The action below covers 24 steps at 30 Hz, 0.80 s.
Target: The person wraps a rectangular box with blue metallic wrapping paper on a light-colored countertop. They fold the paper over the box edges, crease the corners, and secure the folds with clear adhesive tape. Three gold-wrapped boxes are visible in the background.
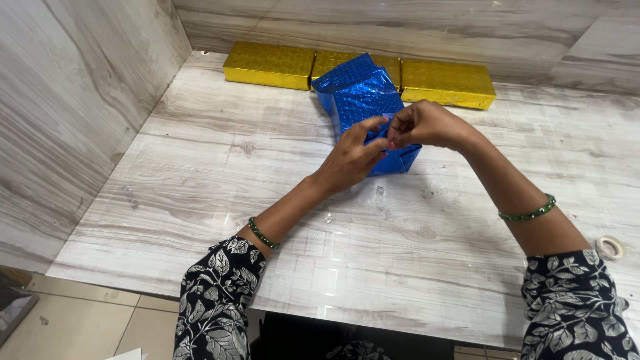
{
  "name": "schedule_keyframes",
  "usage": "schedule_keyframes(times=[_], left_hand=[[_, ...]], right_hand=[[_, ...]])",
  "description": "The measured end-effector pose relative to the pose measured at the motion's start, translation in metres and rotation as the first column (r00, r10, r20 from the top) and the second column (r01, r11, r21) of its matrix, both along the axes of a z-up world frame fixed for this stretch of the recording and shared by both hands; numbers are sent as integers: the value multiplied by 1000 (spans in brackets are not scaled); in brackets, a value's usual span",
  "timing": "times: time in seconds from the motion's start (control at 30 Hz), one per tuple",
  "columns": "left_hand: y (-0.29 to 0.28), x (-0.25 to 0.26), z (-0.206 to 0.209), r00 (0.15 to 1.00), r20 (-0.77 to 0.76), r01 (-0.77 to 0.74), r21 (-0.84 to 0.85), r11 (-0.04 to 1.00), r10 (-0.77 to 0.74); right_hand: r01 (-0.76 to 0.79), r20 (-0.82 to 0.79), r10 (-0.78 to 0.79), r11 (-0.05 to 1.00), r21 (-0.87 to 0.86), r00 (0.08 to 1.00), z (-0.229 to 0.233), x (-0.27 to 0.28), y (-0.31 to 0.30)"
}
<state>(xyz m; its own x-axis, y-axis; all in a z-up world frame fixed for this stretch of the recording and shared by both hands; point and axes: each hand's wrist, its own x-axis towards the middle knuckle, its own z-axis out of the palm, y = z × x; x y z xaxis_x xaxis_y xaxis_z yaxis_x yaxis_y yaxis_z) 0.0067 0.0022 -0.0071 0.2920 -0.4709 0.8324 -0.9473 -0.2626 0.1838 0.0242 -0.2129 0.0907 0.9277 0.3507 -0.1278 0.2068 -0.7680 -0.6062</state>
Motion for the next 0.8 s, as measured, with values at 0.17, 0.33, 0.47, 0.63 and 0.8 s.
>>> schedule_keyframes(times=[0.17, 0.33, 0.47, 0.63, 0.8], left_hand=[[4, 3, -4, 988, 155, -27, 56, 998, 18], [7, 4, -4, 992, 126, -5, 65, 998, -3], [7, 3, -2, 991, 131, 9, 41, 999, -14], [8, 6, 0, 982, 188, -12, 66, 998, -1], [6, 9, -3, 987, 159, 7, 62, 998, -17]], right_hand=[[-38, -28, 36, 996, -86, 999, 7, 8, 0], [-52, -26, 51, 996, -71, 998, 6, 10, -1], [-59, -31, 57, 996, -65, 998, 5, 13, -2], [-73, -72, 68, 995, -67, 995, 7, 16, -1], [-86, -63, 87, 996, 21, 994, 5, 14, -4]])
